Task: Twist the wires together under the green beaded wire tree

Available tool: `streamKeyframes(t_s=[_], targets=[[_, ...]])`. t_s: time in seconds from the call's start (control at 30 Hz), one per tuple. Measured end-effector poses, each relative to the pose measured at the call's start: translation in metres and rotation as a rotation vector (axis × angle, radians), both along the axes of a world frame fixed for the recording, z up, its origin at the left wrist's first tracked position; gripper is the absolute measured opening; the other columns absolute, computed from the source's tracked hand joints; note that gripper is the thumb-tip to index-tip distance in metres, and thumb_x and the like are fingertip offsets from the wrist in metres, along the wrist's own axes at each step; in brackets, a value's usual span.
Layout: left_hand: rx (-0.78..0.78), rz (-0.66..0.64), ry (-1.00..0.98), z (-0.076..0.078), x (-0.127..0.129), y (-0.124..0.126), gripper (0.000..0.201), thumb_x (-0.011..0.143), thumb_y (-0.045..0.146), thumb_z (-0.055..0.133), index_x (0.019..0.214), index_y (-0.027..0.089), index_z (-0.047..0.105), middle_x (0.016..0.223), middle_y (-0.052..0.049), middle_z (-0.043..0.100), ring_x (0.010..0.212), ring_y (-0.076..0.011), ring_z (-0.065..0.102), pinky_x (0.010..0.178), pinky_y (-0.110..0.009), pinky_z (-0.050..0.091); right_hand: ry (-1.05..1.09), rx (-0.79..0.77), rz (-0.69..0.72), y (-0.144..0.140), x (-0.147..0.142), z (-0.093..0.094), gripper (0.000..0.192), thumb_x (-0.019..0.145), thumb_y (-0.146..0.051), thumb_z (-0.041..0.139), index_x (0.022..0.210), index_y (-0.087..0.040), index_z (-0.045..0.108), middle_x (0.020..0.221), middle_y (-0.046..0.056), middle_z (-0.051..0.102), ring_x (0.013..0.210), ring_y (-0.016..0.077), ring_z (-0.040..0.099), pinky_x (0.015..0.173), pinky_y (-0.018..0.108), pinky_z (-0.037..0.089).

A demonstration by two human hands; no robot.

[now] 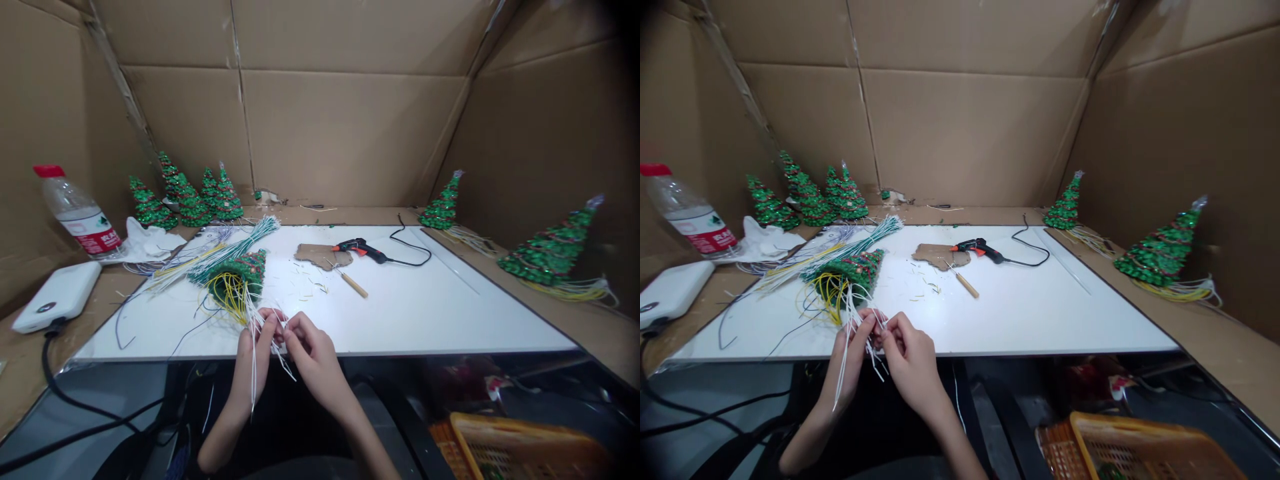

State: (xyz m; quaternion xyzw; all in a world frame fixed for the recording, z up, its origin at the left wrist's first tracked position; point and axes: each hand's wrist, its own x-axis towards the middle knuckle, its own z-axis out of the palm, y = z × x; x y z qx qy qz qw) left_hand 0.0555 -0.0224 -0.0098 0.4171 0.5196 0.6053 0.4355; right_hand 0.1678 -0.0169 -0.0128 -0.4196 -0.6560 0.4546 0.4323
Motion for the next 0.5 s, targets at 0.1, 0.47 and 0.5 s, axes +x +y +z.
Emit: streamKeyframes(t_s=[0.1,0.47,0.5], targets=[[-0.020,0.032,0.016,-0.0012,-0.0006,-0.0001,0.014,0.077,0.034,0.057,0.079,0.021,0.062,0.074,-0.001,0.064,0.073,-0.0179,0.059,0.072,-0.026,0.047,0.005,0.007,0.006,-0.0010,0.0008,0.0009,0.020,0.088,-0.035,0.041,0.075,-0.020,0.045,0.058,-0.004,0.047,0.051,0.0109,0.039,0.049,0.021,0.028],[-0.005,0.008,0.002,0.0019,0.0013,0.0003,0.017,0.075,0.038,0.058,0.079,0.021,0.062,0.075,-0.003,0.063,0.074,-0.0209,0.059,0.072,-0.031,0.048,0.097,-0.069,0.053,0.0014,0.0009,0.0019,0.020,0.087,-0.037,0.044,0.075,-0.020,0.045,0.057,-0.005,0.045,0.054,0.0110,0.039,0.051,0.020,0.030],[-0.002,0.000,-0.008,0.0025,0.0014,0.0003,0.017,0.075,0.038,0.058,0.078,0.021,0.062,0.071,-0.002,0.061,0.070,-0.0200,0.058,0.069,-0.030,0.048,0.121,-0.088,0.063,0.0018,0.0012,0.0021,0.020,0.086,-0.037,0.044,0.075,-0.020,0.044,0.057,-0.005,0.044,0.053,0.0107,0.039,0.051,0.020,0.030]])
